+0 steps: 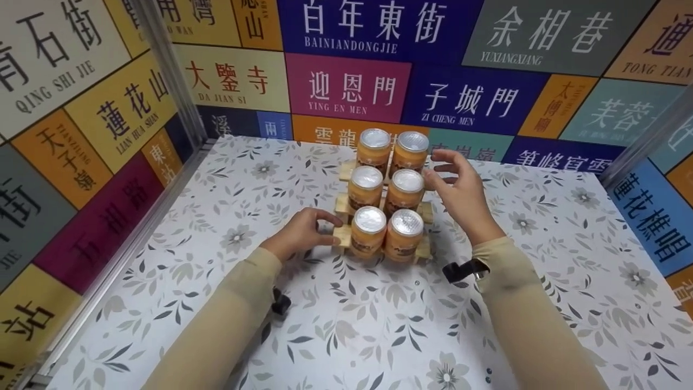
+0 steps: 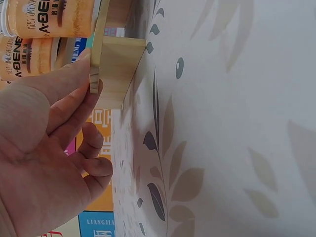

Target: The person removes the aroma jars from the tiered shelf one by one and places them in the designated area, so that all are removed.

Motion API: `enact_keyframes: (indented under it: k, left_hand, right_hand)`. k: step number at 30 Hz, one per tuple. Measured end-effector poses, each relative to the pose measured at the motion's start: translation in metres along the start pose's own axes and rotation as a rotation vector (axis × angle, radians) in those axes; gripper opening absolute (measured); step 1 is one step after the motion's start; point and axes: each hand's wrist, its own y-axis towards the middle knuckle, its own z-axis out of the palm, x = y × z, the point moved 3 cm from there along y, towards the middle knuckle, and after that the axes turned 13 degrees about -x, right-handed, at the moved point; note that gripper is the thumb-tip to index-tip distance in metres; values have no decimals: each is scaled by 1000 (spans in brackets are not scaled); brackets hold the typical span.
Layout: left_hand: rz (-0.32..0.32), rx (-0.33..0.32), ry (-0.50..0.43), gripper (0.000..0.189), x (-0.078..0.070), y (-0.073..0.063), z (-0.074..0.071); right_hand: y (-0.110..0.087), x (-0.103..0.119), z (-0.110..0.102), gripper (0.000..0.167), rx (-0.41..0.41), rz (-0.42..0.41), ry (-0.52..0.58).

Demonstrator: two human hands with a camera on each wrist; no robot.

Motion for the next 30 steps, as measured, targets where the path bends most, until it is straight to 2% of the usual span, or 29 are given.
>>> enact_keyframes:
  k: [7, 15, 17, 23, 30]
  left_hand:
    - [-19, -1, 16, 37, -3, 2, 2]
    - [-29, 24, -5, 36, -4, 3, 9]
    - [-38, 21, -15, 36, -3, 2, 9]
    - [-62, 15, -22, 36, 2, -2, 6]
    - [-69, 10, -8, 36, 1, -2, 1]
  right_hand:
    - [14, 11, 8, 58, -34, 10, 26]
    - [23, 4, 12, 64, -48, 17, -13]
    - [25, 2, 15, 66, -42, 41, -2]
    - [31, 1, 27, 69, -26, 94, 40]
    - [35, 3, 32, 66, -58, 100, 65]
